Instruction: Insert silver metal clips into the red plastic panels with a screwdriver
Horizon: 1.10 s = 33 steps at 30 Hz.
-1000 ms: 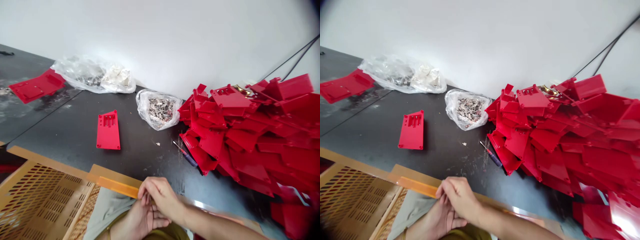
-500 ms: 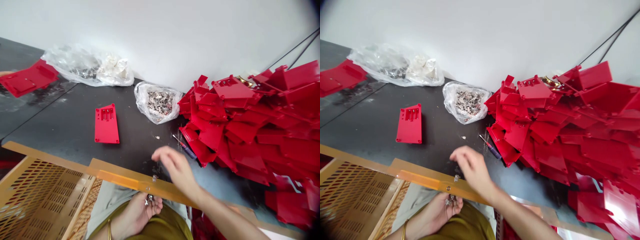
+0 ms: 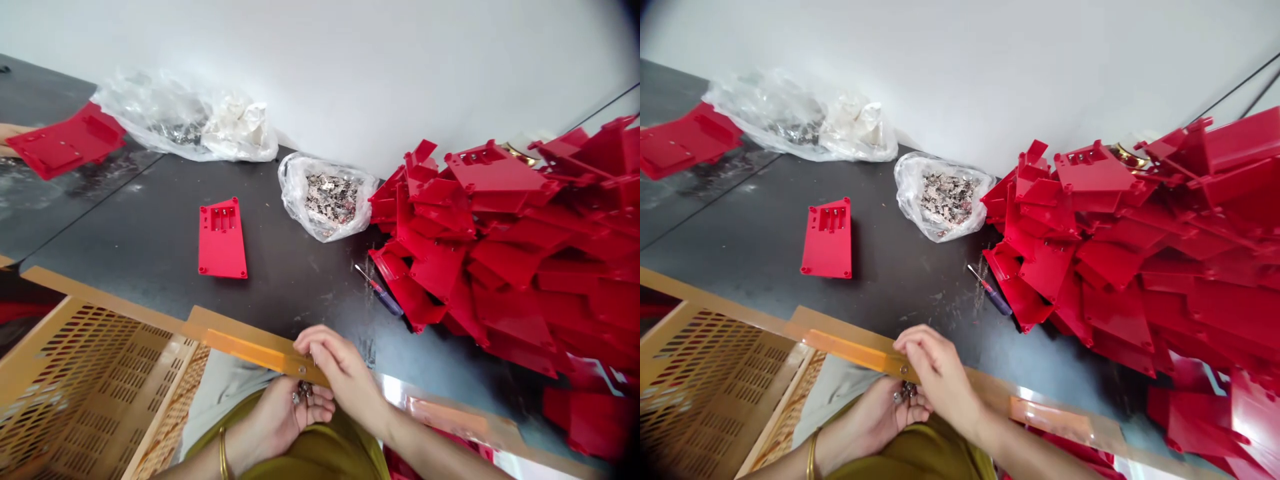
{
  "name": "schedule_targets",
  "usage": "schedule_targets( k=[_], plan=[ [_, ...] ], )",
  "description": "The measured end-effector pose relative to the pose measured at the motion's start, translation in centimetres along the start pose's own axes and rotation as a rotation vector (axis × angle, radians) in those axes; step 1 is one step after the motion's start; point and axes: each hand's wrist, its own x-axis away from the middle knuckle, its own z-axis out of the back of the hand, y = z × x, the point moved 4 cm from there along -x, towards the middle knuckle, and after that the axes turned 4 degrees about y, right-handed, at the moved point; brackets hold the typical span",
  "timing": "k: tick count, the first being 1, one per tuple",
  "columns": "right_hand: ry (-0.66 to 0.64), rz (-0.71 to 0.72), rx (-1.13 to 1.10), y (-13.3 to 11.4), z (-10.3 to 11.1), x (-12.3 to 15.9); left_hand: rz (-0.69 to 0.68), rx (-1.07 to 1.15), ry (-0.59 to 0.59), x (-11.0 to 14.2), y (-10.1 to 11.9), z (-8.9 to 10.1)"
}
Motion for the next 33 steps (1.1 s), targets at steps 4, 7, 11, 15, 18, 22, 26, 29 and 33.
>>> schedule_targets(
  k=[4,7,11,15,18,22,26,29,33],
  plan=[
    [-0.034,-0.023,-0.063,-0.5,-1.5,2.7,-0.036,0.048,-0.003,0.6,0.5,-0.4],
    [-0.044,-0.079,-0.123,-0.2,-1.5,3.6,-0.038,0.047,0.0,0.7,0.5,-0.2],
    [0.034,-0.103,-0.19,0.3,0.4,3.8,-0.012,0.025,0.01,0.4,0.3,0.1],
    [0.158,-0.068,-0.175,0.3,2.5,3.4,-0.014,-0.003,0.038,0.7,0.5,0.1],
    [0.142,-0.023,-0.034,-0.2,2.9,3.4,0.025,-0.039,0.045,1.8,0.7,0.4],
    [0.02,0.084,0.161,-1.2,2.2,3.9,0.067,-0.056,0.014,4.3,1.1,0.5],
    [-0.128,0.238,0.287,-2.6,0.9,4.1,-0.03,0.009,-0.044,6.6,2.1,-1.5],
    [-0.198,0.318,0.391,-3.7,0.4,3.4,-0.15,0.105,-0.042,6.8,3.6,-3.8],
    [-0.226,0.415,0.56,-4.6,0.8,1.2,-0.238,0.178,-0.006,5.7,5.6,-6.2]
  ],
)
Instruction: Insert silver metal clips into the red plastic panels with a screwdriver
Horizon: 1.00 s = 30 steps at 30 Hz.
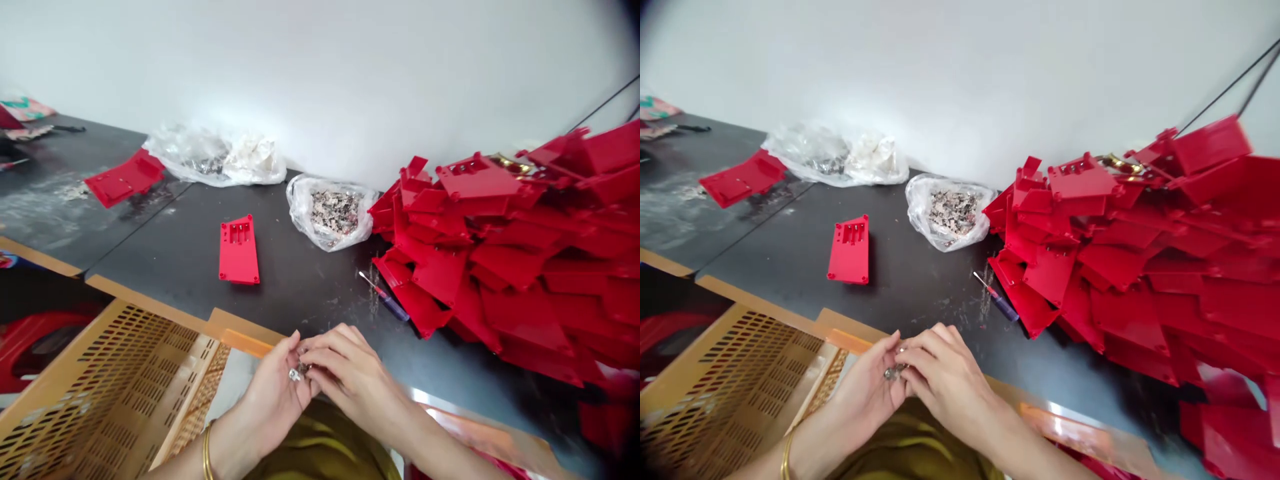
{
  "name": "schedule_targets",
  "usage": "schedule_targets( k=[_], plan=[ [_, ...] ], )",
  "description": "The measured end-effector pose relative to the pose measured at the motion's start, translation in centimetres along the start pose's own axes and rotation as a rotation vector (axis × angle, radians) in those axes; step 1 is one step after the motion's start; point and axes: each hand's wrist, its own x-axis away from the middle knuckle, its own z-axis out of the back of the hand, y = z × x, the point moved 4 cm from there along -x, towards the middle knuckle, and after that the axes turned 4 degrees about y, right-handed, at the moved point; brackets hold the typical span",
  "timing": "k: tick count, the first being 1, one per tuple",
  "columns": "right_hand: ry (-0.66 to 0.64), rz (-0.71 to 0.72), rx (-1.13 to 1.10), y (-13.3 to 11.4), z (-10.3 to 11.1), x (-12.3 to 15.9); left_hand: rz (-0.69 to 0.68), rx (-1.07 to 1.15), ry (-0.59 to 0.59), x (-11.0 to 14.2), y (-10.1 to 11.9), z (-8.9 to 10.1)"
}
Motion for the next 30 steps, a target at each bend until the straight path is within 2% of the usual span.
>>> schedule_targets(
  k=[3,6,9,12,15,19,25,30],
  plan=[
    [-0.013,0.025,0.112,1.1,0.5,-1.3,-0.048,-0.006,-0.009,-1.0,0.6,-1.3],
    [-0.022,0.023,0.162,2.0,0.5,-2.0,-0.078,-0.02,-0.001,-1.7,0.9,-1.7],
    [-0.009,0.019,0.134,2.6,0.5,-2.4,-0.096,-0.028,-0.006,-2.1,1.1,-1.8],
    [0.013,0.003,0.008,2.9,1.0,-2.8,-0.107,-0.02,-0.05,-2.6,1.6,-2.0],
    [0.062,-0.13,-0.179,3.7,2.1,-3.3,-0.102,-0.044,-0.072,-2.9,2.2,-2.2],
    [0.132,-0.379,-0.333,5.4,3.4,-3.7,-0.096,-0.07,-0.015,-3.2,3.4,-2.7],
    [0.267,-0.476,-0.404,8.4,3.8,-3.4,-0.116,-0.063,-0.038,-4.1,5.1,-3.1],
    [0.386,-0.508,-0.35,10.1,1.7,-0.4,-0.269,-0.114,0.145,-5.0,6.8,-2.9]
  ],
)
